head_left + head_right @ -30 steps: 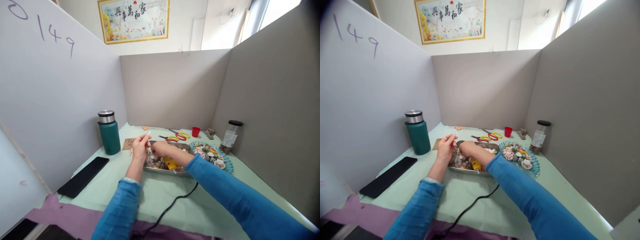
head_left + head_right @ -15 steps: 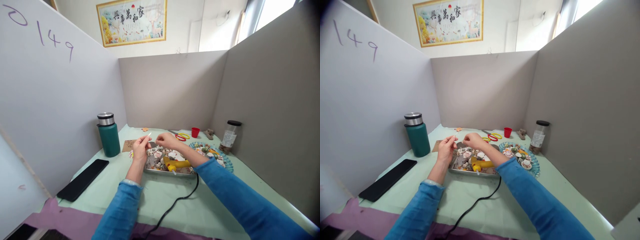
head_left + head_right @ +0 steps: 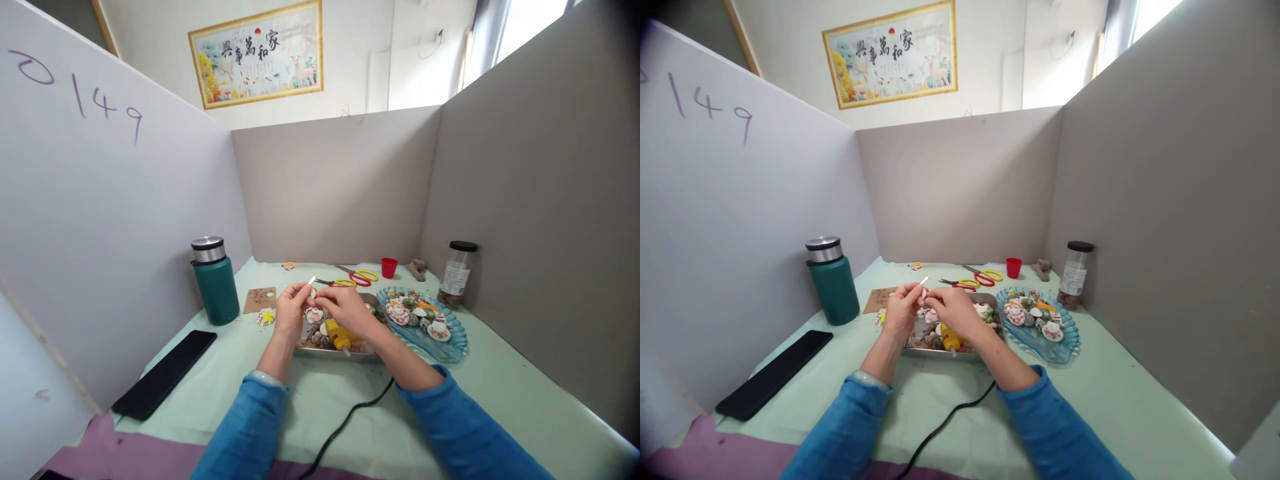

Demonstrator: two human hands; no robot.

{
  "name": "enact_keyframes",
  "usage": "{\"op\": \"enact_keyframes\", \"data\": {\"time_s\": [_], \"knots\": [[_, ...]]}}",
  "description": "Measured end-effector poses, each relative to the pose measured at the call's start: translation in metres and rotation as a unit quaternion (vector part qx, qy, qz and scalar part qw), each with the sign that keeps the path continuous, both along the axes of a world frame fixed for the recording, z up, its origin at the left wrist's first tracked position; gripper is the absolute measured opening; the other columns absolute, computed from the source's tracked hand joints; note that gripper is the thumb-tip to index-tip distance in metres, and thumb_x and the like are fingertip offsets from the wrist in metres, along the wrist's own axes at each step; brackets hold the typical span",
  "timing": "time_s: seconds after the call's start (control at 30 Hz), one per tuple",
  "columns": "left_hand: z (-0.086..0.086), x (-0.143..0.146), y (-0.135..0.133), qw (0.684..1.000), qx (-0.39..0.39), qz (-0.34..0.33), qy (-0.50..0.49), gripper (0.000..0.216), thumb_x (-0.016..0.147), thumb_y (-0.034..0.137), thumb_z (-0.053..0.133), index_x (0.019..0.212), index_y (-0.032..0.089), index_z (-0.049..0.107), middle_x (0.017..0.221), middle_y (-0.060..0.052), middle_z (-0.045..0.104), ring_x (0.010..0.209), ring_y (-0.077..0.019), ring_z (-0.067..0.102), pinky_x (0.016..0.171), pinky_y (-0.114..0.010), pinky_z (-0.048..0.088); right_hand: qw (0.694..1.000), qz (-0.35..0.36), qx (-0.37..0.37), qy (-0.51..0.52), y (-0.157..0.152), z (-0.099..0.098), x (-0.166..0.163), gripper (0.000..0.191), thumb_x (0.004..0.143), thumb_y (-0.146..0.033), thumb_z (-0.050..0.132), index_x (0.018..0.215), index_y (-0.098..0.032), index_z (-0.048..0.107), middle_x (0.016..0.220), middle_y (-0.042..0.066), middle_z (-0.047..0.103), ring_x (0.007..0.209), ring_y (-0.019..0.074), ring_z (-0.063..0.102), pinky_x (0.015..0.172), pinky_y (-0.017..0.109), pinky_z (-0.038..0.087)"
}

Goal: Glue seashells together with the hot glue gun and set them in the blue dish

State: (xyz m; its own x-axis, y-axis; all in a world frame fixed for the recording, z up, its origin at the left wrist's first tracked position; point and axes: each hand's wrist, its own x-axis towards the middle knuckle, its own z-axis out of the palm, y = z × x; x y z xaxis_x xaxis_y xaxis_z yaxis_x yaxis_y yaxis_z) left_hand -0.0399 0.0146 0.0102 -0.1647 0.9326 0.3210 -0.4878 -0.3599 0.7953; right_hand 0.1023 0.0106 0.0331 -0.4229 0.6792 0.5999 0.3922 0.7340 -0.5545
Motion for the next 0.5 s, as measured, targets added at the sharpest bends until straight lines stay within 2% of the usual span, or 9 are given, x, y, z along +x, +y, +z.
{"op": "enact_keyframes", "data": {"time_s": [0.2, 0.37, 0.5], "knots": [[-0.003, 0.007, 0.0, 1.0, -0.022, 0.002, 0.018, 0.034, 0.057, 0.032, 0.082, 0.077, 0.011, 0.064, 0.064, -0.001, 0.065, 0.05, -0.0084, 0.056, 0.055, -0.023, 0.045, 0.994, -0.051, 0.034, 0.09, -0.003, -0.008, -0.002, 0.006, 0.083, -0.025, 0.061, 0.083, -0.019, 0.064, 0.075, 0.0, 0.068, 0.065, 0.0134, 0.058, 0.062, 0.023, 0.04], [-0.006, 0.013, 0.0, 0.998, -0.009, 0.053, 0.038, 0.034, 0.057, 0.033, 0.081, 0.077, 0.011, 0.064, 0.07, -0.004, 0.068, 0.059, -0.0115, 0.06, 0.058, -0.023, 0.046, 0.989, -0.074, 0.113, 0.06, -0.006, -0.012, -0.004, 0.008, 0.086, -0.022, 0.058, 0.087, -0.02, 0.066, 0.084, 0.003, 0.067, 0.075, 0.016, 0.06, 0.069, 0.025, 0.041], [-0.007, 0.017, -0.001, 0.995, -0.002, 0.09, 0.032, 0.032, 0.058, 0.031, 0.08, 0.077, 0.012, 0.064, 0.07, -0.003, 0.067, 0.064, -0.0123, 0.061, 0.061, -0.023, 0.046, 0.988, -0.093, 0.113, 0.05, -0.01, -0.013, -0.008, 0.01, 0.087, -0.023, 0.056, 0.088, -0.021, 0.066, 0.088, 0.005, 0.068, 0.079, 0.0174, 0.06, 0.071, 0.026, 0.042]]}}
